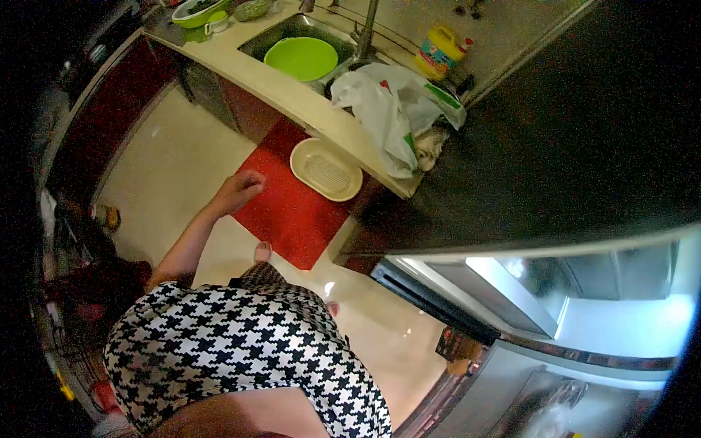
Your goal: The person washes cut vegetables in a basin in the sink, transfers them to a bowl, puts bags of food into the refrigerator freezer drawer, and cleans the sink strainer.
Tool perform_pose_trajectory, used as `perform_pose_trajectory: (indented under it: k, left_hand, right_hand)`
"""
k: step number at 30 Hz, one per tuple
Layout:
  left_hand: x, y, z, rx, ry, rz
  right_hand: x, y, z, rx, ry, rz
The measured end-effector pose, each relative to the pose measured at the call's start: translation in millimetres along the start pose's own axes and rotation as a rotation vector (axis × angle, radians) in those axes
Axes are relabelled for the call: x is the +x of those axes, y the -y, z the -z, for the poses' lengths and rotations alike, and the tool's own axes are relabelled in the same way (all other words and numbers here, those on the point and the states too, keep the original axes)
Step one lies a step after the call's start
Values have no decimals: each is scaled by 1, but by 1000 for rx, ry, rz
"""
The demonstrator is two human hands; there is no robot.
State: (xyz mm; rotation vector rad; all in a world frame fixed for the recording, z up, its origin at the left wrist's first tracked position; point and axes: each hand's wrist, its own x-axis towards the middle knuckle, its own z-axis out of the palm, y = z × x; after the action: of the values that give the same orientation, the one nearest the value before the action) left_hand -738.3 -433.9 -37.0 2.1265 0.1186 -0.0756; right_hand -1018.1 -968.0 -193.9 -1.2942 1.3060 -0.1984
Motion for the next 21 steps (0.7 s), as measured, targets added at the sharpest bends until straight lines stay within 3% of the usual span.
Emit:
perform_pose_trajectory:
  k: [3, 7, 12, 14, 16, 17, 18, 21]
  left_hand:
    - [-8, -3, 2, 191, 54, 24]
    - [-16, -12, 2, 198, 106, 70]
    - [-9, -32, -16, 223, 118, 99]
    - [-19, -23, -11, 200, 127, 143]
    - [-21, -40, -19, 216, 129, 183]
    - [-20, -45, -23, 184, 156, 209]
    - [-16, -55, -24, 156, 180, 238]
    - [-1, -95, -33, 176, 190, 311]
  right_hand:
    - [0, -2, 7, -35, 13, -29]
    - [-9, -13, 16, -107, 51, -75]
    - [-7, -2, -10, -331, 358, 2]
    - [-5, 29, -78, -488, 601, 137]
    - [-19, 122, -172, -494, 748, 705]
    - [-22, 174, -209, -740, 626, 1050]
    - [-16, 217, -248, -689, 587, 1238]
    - [50, 292, -350, -669, 482, 1235]
